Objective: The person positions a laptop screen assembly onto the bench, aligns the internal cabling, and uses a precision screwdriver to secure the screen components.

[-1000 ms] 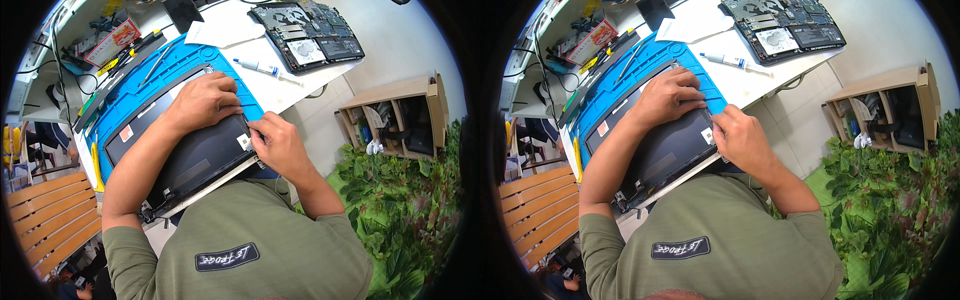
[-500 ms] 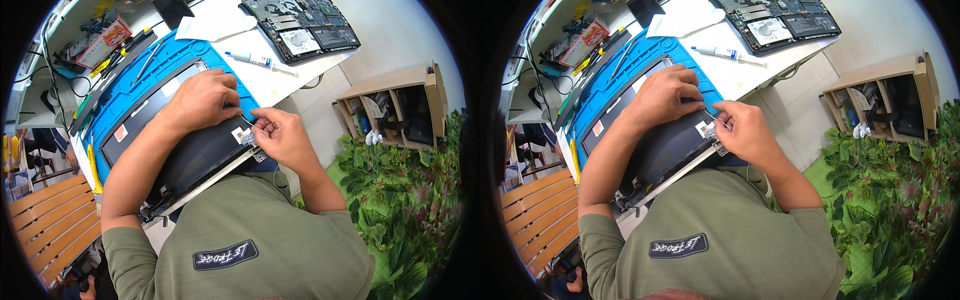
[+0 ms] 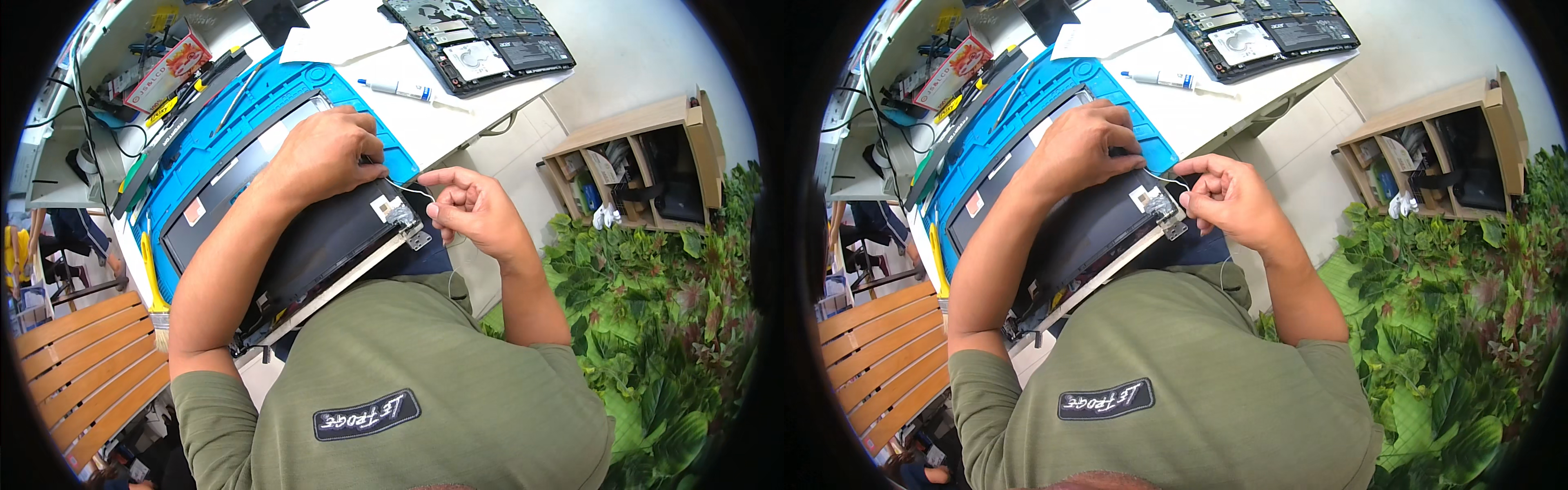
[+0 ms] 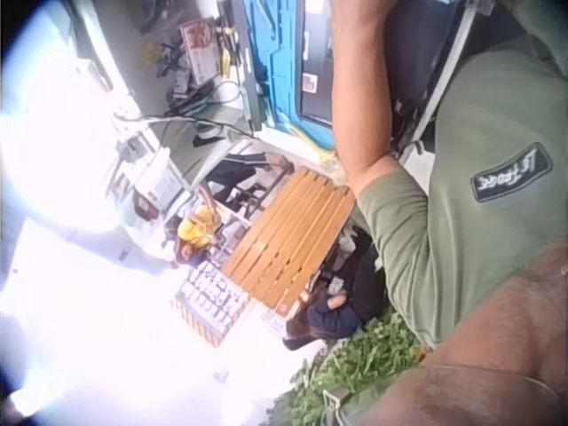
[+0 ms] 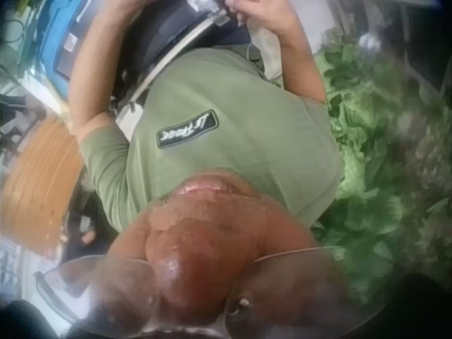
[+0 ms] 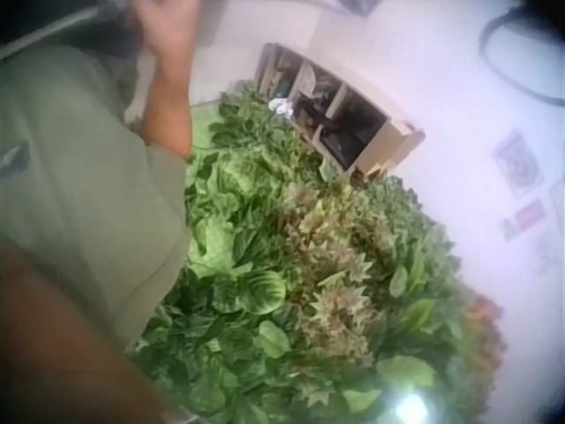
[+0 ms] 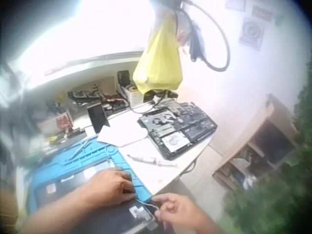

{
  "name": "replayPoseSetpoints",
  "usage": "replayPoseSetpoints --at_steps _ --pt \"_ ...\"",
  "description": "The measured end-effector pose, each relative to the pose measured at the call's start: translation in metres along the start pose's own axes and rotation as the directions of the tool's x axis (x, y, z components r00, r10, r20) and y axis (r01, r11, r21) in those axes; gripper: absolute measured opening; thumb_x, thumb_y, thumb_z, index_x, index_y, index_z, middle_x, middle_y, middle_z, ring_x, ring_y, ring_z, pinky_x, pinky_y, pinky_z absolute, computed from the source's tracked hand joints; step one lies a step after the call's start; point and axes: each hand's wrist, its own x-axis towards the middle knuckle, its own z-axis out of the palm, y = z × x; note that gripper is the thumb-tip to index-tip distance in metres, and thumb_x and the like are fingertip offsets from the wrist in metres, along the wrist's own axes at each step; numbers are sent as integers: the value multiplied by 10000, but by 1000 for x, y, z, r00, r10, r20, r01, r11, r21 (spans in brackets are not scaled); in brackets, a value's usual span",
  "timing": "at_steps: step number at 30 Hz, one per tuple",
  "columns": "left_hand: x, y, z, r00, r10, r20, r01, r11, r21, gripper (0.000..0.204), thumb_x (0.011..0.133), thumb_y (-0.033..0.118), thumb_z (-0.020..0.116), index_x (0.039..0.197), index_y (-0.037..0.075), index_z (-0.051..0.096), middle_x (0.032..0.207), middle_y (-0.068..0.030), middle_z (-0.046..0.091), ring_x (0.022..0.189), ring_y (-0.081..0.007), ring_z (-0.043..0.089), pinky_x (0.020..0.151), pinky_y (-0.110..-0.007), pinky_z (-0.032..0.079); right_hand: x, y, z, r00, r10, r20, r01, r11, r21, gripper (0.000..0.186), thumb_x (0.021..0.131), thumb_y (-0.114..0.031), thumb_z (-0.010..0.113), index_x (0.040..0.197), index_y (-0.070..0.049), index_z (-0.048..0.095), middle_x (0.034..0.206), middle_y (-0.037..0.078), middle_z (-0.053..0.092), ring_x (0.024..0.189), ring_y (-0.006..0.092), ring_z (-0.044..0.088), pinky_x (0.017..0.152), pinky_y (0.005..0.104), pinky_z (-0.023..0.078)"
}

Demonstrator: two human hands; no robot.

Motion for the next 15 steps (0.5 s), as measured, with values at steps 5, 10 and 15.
replayPoseSetpoints --at_steps 5,10,15 --pt "-1 0 0 1000 -3 -1 3 1000 -6 151 833 245 894 917 121 876 916 -50 733 964 -279 709 811 -437 583 -29 -11 18 998 41 56 -57 946 319 711 1066 -64 708 1642 106 326 1017 165 745 755 191 760 722 371 673" --pt "-2 1 1 1000 -5 4 5 1000 -5 151 841 245 891 925 120 879 929 -54 742 967 -284 711 820 -437 584 -75 -6 50 997 44 69 -59 968 245 783 1135 -95 618 1740 26 136 1163 208 719 851 234 780 794 373 673" --pt "-3 3 1 1000 -19 7 19 1000 4 161 853 261 886 932 120 880 951 -59 753 995 -291 718 855 -441 580 -108 -11 54 984 20 176 9 987 -160 639 1123 -75 613 1708 -47 357 1043 138 755 846 174 749 795 326 613"
